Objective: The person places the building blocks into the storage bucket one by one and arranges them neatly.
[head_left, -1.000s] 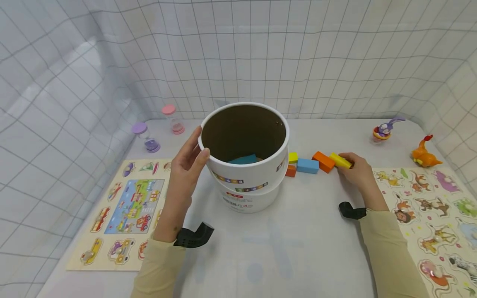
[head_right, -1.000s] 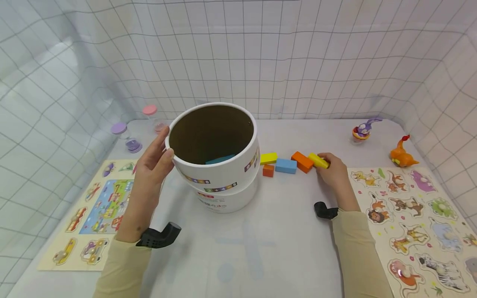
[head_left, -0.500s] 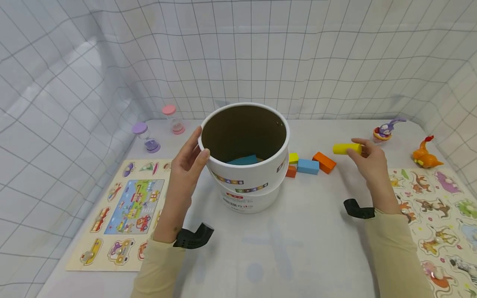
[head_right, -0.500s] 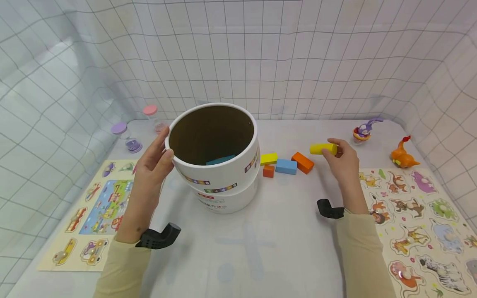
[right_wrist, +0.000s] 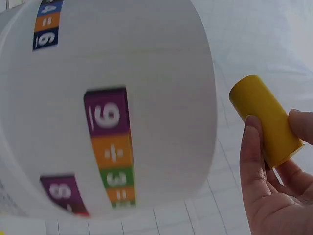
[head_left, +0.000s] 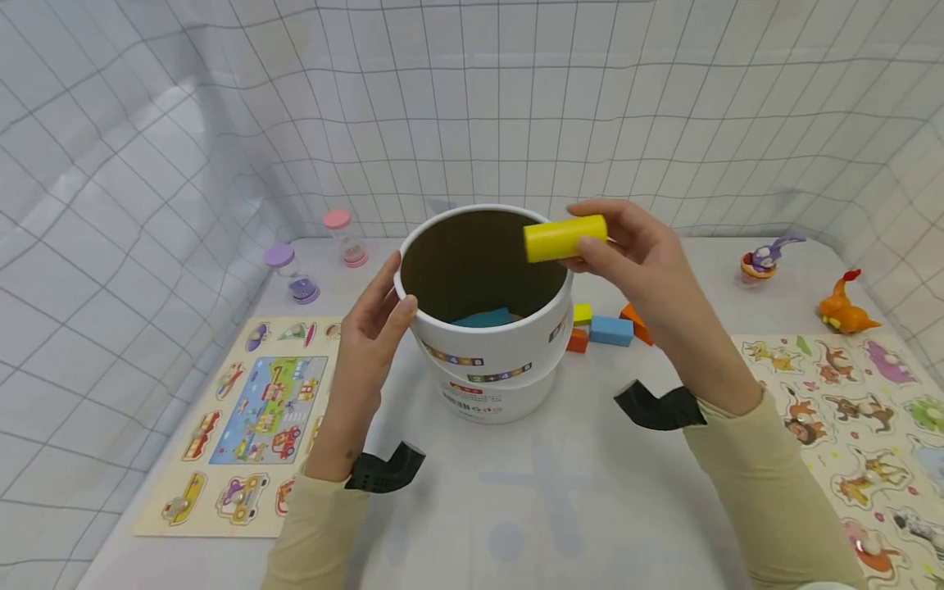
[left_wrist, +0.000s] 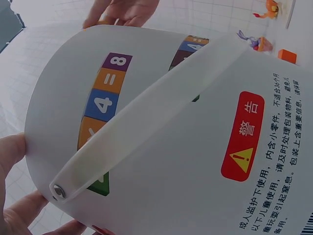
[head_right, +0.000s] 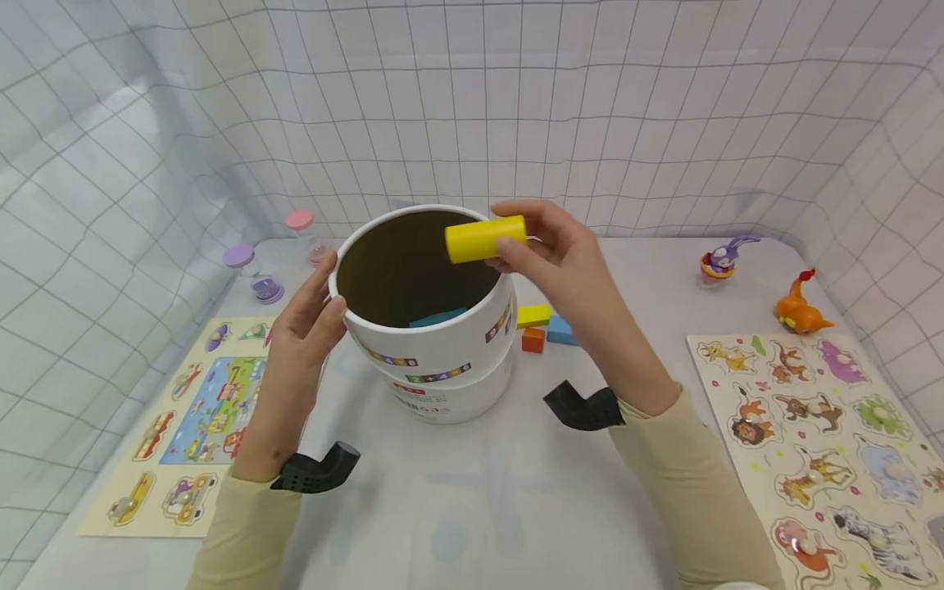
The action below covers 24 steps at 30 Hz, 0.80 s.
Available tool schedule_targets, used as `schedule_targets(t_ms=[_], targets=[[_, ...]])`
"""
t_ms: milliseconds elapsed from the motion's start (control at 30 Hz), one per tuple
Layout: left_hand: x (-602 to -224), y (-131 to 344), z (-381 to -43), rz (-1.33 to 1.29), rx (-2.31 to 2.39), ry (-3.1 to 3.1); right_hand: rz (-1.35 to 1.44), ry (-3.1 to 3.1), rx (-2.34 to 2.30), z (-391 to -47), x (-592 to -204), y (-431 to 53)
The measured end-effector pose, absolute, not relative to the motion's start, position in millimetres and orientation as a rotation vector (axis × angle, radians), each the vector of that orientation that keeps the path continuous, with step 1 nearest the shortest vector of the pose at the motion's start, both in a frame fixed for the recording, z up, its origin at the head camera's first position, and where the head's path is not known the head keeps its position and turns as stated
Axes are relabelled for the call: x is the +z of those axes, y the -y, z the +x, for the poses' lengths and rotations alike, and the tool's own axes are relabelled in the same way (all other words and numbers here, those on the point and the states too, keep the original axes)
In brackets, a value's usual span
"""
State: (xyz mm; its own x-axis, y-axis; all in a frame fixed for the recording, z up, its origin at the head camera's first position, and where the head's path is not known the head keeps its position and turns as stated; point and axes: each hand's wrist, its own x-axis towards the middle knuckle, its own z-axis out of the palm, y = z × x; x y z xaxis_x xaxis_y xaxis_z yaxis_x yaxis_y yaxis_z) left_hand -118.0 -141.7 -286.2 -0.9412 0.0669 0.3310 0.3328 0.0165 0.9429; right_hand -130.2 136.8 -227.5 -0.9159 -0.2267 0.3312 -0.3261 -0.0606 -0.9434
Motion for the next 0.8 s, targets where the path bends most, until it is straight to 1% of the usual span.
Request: schedule_targets(t_ms=[200, 333, 467, 567, 667, 800], targets=[[-288, 141, -118, -0.398, -2.014, 2.12, 0.832, 2.381, 2.071, -150, -216, -97], [-288, 141, -118, -0.388, -2.006, 2.135, 0.991, 2.643, 1.734, -162, -215, -84], [-288, 142, -118, -0.405, -2.007, 2.13, 1.201, 2.859, 1.258, -172, -215, -75], [-287, 142, -118, -0.421, -2.011, 2.119, 1.271, 2.945, 1.02, -175, -214, -71], [-287, 142, -118, -0.421, -2.01, 2.115, 1.269, 2.979, 0.999, -176, -214, -70], [-287, 142, -118, -0.416, -2.01, 2.115, 1.224, 2.849, 1.183, -175, -217, -71]])
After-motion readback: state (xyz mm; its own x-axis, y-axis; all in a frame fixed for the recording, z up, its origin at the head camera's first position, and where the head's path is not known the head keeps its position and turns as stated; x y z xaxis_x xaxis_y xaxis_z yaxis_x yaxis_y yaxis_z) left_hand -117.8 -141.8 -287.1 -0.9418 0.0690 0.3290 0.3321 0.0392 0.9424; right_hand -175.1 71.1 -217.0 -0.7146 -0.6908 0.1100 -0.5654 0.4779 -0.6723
